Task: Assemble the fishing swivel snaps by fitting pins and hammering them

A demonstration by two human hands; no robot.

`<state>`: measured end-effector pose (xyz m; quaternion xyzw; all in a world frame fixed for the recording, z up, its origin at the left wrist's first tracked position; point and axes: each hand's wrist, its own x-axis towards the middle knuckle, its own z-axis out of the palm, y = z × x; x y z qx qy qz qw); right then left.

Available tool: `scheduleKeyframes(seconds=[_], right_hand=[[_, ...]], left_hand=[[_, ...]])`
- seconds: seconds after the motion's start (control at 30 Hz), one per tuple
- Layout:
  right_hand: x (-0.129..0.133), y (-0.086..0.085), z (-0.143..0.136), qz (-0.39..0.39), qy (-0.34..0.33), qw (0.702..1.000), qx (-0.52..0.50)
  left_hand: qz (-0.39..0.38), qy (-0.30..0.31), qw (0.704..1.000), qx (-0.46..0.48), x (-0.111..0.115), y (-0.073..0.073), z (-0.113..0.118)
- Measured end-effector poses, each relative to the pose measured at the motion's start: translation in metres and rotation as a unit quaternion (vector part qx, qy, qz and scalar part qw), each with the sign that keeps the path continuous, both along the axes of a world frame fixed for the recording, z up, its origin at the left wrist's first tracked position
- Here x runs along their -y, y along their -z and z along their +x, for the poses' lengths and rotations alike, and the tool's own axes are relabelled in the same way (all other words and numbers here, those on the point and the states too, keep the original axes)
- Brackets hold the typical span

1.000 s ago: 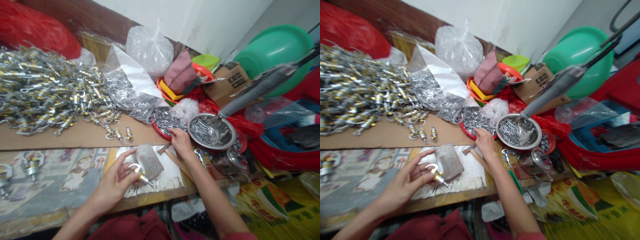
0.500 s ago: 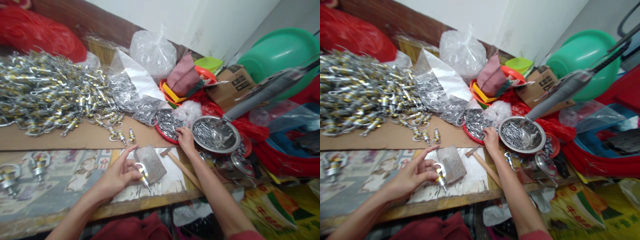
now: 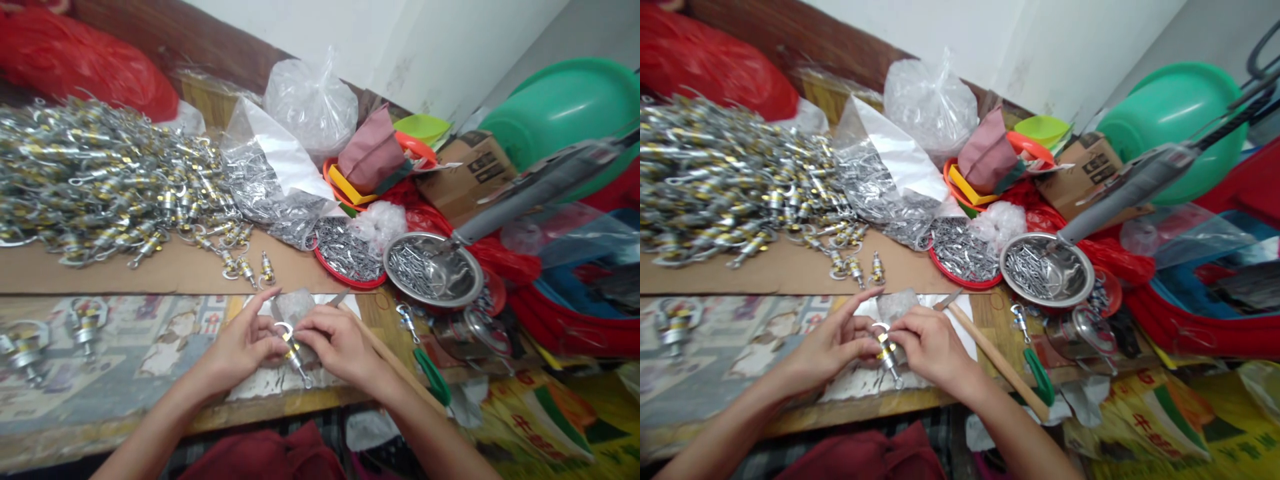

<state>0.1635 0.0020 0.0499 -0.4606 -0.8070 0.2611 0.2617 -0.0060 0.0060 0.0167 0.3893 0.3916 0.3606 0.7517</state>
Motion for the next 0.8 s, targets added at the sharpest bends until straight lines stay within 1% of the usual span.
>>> scheduleKeyframes(seconds=[0.1,0.17,0.23,0.3,0.37,0.43,0.5,0.57,0.6,0.63,0.67,0.7,0.73,0.77,0.8], right_hand=[[0.005,0.012,0.001,0.105,-0.008,0.994,-0.027],[0.01,0.017,0.002,0.186,-0.035,0.982,-0.001],[0.014,0.017,0.002,0.249,-0.069,0.965,0.045],[0.017,0.013,0.001,0.291,-0.1,0.946,0.101],[0.02,0.009,-0.002,0.317,-0.115,0.927,0.163],[0.025,0.006,-0.007,0.346,-0.116,0.904,0.225],[0.031,0.007,-0.013,0.384,-0.108,0.874,0.277],[0.038,0.009,-0.019,0.419,-0.097,0.849,0.306],[0.04,0.01,-0.02,0.425,-0.093,0.846,0.309],[0.042,0.01,-0.019,0.419,-0.09,0.851,0.303],[0.042,0.011,-0.016,0.399,-0.091,0.866,0.286],[0.042,0.012,-0.01,0.37,-0.086,0.889,0.255],[0.041,0.013,-0.001,0.338,-0.067,0.913,0.217],[0.039,0.015,0.01,0.309,-0.027,0.933,0.183],[0.036,0.019,0.024,0.286,0.034,0.943,0.164]], left_hand=[[-0.002,0.0,1.0,0.004,0.001,0.0,0.0],[-0.004,-0.003,1.0,0.006,0.001,0.0,0.0],[-0.007,-0.007,1.0,0.005,0.001,-0.001,0.001],[-0.011,-0.009,1.0,0.0,0.0,-0.002,0.001],[-0.01,-0.011,1.0,-0.004,0.0,-0.003,0.001],[-0.007,-0.014,1.0,-0.006,0.0,-0.003,0.001],[-0.009,-0.018,1.0,-0.01,0.0,-0.004,0.0],[-0.013,-0.019,1.0,-0.012,0.0,-0.004,0.0],[-0.015,-0.019,1.0,-0.013,0.001,-0.004,0.0],[-0.017,-0.019,1.0,-0.012,0.001,-0.004,0.0],[-0.018,-0.018,1.0,-0.011,0.001,-0.004,0.0],[-0.021,-0.017,1.0,-0.01,0.001,-0.004,0.001],[-0.023,-0.015,1.0,-0.009,0.001,-0.004,0.001],[-0.026,-0.014,1.0,-0.01,0.001,-0.004,0.001],[-0.029,-0.013,0.999,-0.011,0.001,-0.003,0.001]])
